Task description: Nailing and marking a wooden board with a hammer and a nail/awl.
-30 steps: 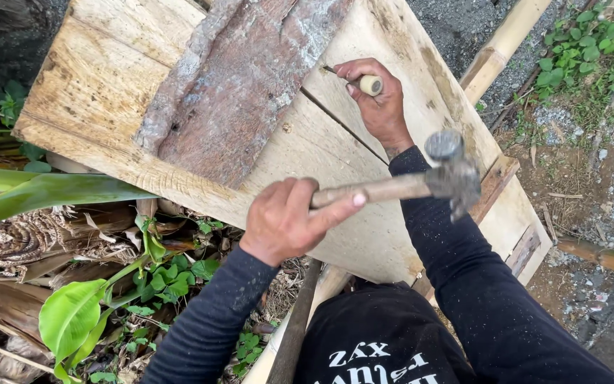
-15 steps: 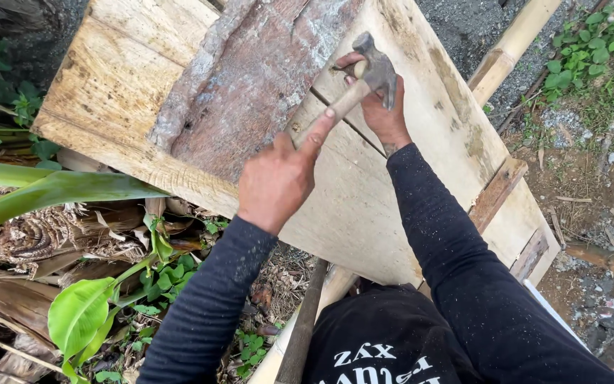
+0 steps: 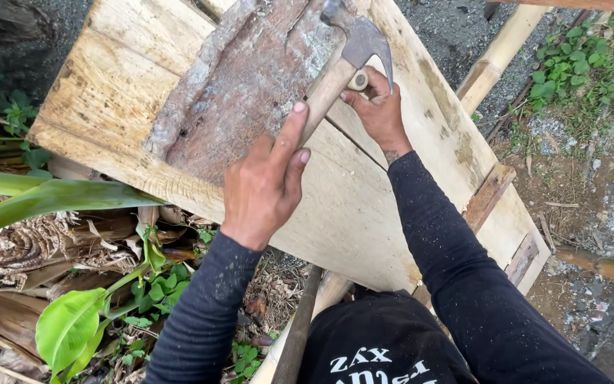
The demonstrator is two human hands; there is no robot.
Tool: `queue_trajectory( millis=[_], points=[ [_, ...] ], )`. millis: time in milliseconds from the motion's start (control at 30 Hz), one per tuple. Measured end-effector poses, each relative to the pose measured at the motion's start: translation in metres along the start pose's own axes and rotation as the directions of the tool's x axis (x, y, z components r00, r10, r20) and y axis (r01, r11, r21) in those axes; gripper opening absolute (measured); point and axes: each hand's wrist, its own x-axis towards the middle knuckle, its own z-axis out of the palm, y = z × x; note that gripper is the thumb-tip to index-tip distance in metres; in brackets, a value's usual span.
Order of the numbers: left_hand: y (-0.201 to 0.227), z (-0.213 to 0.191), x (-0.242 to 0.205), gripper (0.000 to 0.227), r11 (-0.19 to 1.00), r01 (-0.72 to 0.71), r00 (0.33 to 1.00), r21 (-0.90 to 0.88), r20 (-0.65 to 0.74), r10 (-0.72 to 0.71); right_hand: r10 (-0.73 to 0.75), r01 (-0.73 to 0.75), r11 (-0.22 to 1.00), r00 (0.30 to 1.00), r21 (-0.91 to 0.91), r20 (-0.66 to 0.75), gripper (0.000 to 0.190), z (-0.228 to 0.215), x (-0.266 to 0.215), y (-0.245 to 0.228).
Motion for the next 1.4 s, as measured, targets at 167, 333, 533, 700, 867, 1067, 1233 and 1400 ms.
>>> queue_trajectory(
  millis=[167, 333, 533, 700, 867, 1067, 1233, 1400],
  points=[
    [-0.002, 0.006, -0.028, 0.056, 0.939, -0.204, 0.932, -0.275, -0.350, 0.100, -0.067, 0.063, 0.980, 0.998, -0.186, -0.016, 0.032, 0.007, 0.029, -0.027],
    [-0.011, 0.027, -0.063, 0.058, 0.892, -0.127, 0.921, -0.434, -0.384, -0.056, 0.062, -0.076, 0.991, 0.991, -0.108, -0.122, 0.017, 0.026, 0.011, -0.039],
    [-0.013, 0.042, -0.073, 0.064, 0.695, 0.097, 0.875, -0.713, -0.271, -0.400, -0.169, 0.165, 0.937, 0.985, -0.308, 0.014, 0.018, 0.008, -0.017, -0.055],
    [-0.006, 0.038, -0.076, 0.068, 0.560, 0.116, 0.855, -0.820, -0.204, -0.476, 0.024, -0.023, 1.000, 0.992, 0.004, -0.126, 0.020, -0.006, 0.026, -0.062],
    [-0.007, 0.032, -0.066, 0.064, 0.721, 0.058, 0.901, -0.690, -0.275, -0.336, 0.001, -0.005, 0.999, 0.995, -0.039, -0.105, 0.021, 0.007, 0.019, -0.046],
    [0.010, -0.002, -0.034, 0.058, 0.872, -0.214, 0.930, -0.441, -0.366, 0.043, -0.018, 0.023, 0.961, 1.000, -0.277, 0.021, 0.020, -0.004, 0.027, -0.036],
    [0.003, 0.009, 0.003, 0.059, 0.952, -0.240, 0.950, -0.190, -0.248, 0.190, -0.006, 0.007, 1.000, 1.000, -0.026, 0.024, 0.021, 0.004, 0.023, -0.043],
    [0.014, 0.002, 0.016, 0.060, 0.994, 0.018, 0.997, 0.106, 0.078, -0.027, 0.066, -0.071, 0.992, 0.997, -0.108, -0.045, 0.025, 0.004, 0.005, -0.020]
  ],
)
